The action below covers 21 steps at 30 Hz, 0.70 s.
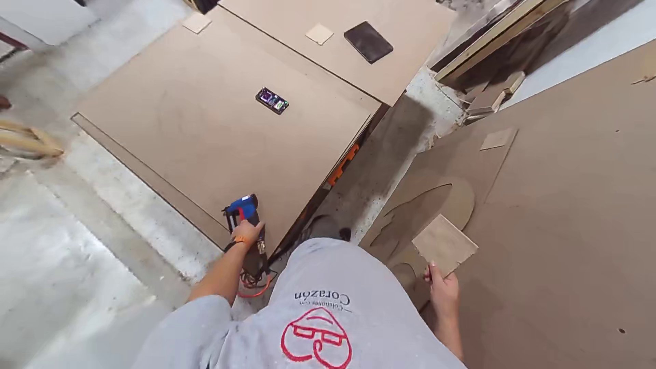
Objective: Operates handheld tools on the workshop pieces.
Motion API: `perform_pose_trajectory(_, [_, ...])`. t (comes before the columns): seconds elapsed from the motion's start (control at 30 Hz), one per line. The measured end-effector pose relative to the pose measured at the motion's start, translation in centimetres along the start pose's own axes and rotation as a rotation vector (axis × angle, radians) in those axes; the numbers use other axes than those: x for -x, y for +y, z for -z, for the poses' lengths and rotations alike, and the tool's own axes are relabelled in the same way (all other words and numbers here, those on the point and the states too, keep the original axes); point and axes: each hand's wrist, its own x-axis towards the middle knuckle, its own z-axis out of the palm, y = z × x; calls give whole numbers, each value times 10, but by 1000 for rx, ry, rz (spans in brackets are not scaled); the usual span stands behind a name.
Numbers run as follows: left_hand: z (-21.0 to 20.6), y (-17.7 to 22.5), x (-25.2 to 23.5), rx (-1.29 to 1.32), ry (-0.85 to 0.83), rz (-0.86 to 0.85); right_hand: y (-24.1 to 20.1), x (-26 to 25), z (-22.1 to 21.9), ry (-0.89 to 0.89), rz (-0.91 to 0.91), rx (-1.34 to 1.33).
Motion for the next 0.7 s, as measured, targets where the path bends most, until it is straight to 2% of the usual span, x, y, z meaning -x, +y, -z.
perform_pose_trajectory(0.1, [-2, 25, 9, 74, 10, 16, -5, -7, 2, 27, -43, 53])
perform_pose_trajectory(0.23, [-9, 34, 9, 116, -1, 57, -16, -25, -3, -14, -9, 29])
perform_pose_trajectory(0.5, [-6, 72, -1, 180, -9, 109, -40, -113, -27, -101, 14, 34])
perform_pose_trajectory(0.7, [3, 107, -15, 238, -21, 185, -105, -187, -62, -196, 62, 35])
